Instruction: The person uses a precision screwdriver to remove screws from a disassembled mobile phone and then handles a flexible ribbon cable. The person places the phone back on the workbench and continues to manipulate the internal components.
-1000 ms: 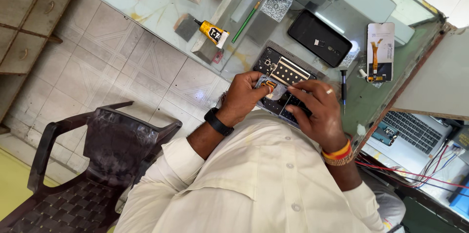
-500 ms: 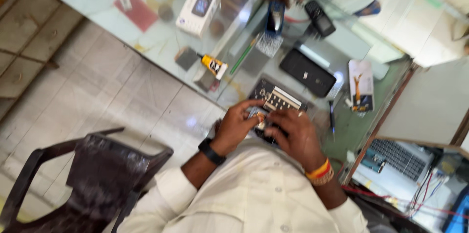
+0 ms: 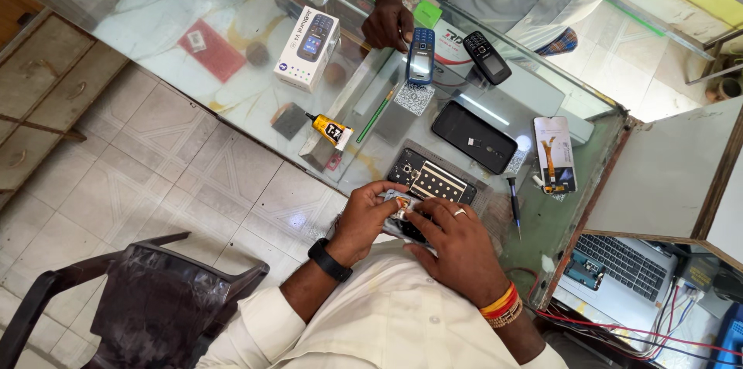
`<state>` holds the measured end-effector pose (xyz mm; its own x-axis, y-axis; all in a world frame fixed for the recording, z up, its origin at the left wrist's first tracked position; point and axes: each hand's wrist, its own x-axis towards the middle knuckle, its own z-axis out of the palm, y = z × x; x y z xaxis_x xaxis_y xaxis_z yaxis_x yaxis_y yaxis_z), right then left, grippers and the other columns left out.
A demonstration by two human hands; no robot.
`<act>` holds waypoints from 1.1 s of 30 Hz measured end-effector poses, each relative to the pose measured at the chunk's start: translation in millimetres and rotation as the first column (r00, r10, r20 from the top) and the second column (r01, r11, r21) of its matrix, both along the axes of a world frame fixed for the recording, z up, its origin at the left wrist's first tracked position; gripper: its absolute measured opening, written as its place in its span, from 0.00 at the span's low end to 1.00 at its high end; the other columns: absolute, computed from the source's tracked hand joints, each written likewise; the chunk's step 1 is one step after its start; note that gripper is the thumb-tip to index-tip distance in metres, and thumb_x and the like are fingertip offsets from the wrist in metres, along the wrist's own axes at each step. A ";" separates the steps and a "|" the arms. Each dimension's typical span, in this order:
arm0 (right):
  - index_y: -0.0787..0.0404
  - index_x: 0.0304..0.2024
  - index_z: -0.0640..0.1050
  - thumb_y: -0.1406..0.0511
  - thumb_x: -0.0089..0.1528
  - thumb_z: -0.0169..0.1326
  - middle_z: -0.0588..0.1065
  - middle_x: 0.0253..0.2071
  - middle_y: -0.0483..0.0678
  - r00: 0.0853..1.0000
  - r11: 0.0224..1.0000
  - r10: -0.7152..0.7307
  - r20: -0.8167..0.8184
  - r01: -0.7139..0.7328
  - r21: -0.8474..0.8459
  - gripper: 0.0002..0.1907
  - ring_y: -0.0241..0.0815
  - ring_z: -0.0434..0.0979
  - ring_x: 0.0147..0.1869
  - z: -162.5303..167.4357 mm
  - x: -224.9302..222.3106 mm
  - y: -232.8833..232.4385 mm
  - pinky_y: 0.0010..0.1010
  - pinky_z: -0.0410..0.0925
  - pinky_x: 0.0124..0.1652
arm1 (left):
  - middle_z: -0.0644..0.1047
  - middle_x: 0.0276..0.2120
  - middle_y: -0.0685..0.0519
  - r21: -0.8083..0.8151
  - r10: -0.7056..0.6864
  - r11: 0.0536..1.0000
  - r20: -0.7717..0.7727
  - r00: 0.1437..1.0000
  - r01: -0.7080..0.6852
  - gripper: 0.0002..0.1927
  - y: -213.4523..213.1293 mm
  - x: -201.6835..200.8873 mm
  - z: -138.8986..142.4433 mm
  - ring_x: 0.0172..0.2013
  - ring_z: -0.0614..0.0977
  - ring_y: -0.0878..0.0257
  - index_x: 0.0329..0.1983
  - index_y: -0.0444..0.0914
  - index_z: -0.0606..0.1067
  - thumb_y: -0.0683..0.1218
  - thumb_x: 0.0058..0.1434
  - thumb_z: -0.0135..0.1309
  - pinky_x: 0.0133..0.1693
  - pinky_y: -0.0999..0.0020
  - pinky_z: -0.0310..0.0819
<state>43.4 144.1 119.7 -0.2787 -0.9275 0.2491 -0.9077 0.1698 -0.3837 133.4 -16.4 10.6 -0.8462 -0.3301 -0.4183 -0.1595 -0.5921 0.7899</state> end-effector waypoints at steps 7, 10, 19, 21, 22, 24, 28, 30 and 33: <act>0.60 0.52 0.81 0.66 0.56 0.62 0.77 0.43 0.48 0.999 0.998 -0.044 0.005 0.044 0.041 0.20 0.50 0.78 0.44 -10.7 -0.3 0.0 0.42 0.69 0.42 | 0.81 0.38 0.49 0.104 -0.001 0.995 -0.036 0.999 0.005 0.12 -2.2 -5.0 -4.4 0.35 0.84 0.66 0.51 0.31 0.77 0.43 0.70 0.50 0.32 0.68 0.84; 0.62 0.49 0.80 0.69 0.59 0.60 0.78 0.42 0.51 0.994 0.995 -0.096 0.053 0.097 -0.023 0.15 0.51 0.79 0.41 -20.2 1.0 6.3 0.40 0.69 0.40 | 0.82 0.34 0.47 0.174 -0.053 0.983 -0.012 0.999 0.054 0.18 -4.1 0.5 -6.5 0.31 0.85 0.62 0.48 0.31 0.77 0.49 0.73 0.44 0.32 0.67 0.86; 0.70 0.48 0.79 0.69 0.70 0.54 0.80 0.40 0.48 0.279 0.871 -0.199 0.939 0.489 0.039 0.09 0.30 0.77 0.40 -50.3 -33.0 15.2 0.22 0.70 0.41 | 0.81 0.33 0.47 0.115 -0.102 0.986 -0.141 0.985 0.119 0.14 -8.3 -5.2 -17.4 0.27 0.81 0.64 0.49 0.31 0.78 0.46 0.74 0.47 0.29 0.71 0.77; 0.71 0.48 0.80 0.69 0.69 0.53 0.81 0.40 0.48 0.114 0.870 -0.156 0.981 0.486 0.082 0.10 0.31 0.78 0.39 -56.0 -41.7 14.7 0.23 0.71 0.40 | 0.82 0.35 0.48 0.104 -0.104 0.987 -0.183 0.978 0.125 0.10 -7.2 -8.4 -20.7 0.30 0.82 0.63 0.50 0.31 0.78 0.42 0.71 0.50 0.33 0.69 0.79; 0.71 0.48 0.80 0.69 0.69 0.53 0.81 0.39 0.49 0.076 0.871 -0.147 0.986 0.482 0.092 0.10 0.32 0.79 0.38 -57.9 -44.8 14.3 0.23 0.71 0.40 | 0.82 0.36 0.48 0.096 -0.109 0.987 -0.210 0.972 0.131 0.09 -6.2 -8.8 -21.7 0.32 0.83 0.63 0.49 0.31 0.77 0.41 0.70 0.51 0.35 0.69 0.81; 0.72 0.47 0.80 0.69 0.69 0.53 0.81 0.39 0.50 -0.005 0.874 -0.129 0.992 0.472 0.116 0.10 0.33 0.79 0.38 -60.3 -48.6 13.1 0.24 0.72 0.40 | 0.82 0.38 0.48 0.074 -0.120 0.987 -0.240 0.963 0.141 0.09 -4.7 -9.3 -22.3 0.34 0.84 0.63 0.49 0.31 0.77 0.39 0.69 0.51 0.37 0.68 0.81; 0.71 0.47 0.80 0.70 0.68 0.55 0.82 0.40 0.52 -0.010 0.885 -0.123 0.992 0.452 0.114 0.09 0.34 0.80 0.39 -60.7 -50.6 10.9 0.25 0.73 0.40 | 0.82 0.39 0.49 0.047 -0.139 0.987 -0.258 0.956 0.156 0.10 -2.8 -10.9 -21.9 0.36 0.85 0.62 0.50 0.30 0.77 0.39 0.70 0.51 0.38 0.67 0.81; 0.71 0.47 0.80 0.71 0.66 0.57 0.82 0.40 0.52 0.013 0.888 -0.136 0.991 0.444 0.116 0.09 0.34 0.80 0.39 -60.7 -51.1 10.1 0.25 0.73 0.41 | 0.82 0.40 0.49 0.042 -0.153 0.985 -0.266 0.952 0.170 0.10 -2.2 -11.9 -21.4 0.37 0.85 0.62 0.50 0.30 0.77 0.39 0.70 0.51 0.39 0.67 0.82; 0.71 0.47 0.80 0.71 0.66 0.58 0.82 0.40 0.53 -0.009 0.893 -0.108 0.994 0.439 0.101 0.09 0.35 0.81 0.39 -62.7 -53.3 10.8 0.27 0.74 0.42 | 0.82 0.40 0.48 0.026 -0.174 0.982 -0.276 0.945 0.188 0.10 -0.3 -12.4 -18.9 0.37 0.85 0.62 0.51 0.30 0.77 0.39 0.71 0.51 0.40 0.67 0.82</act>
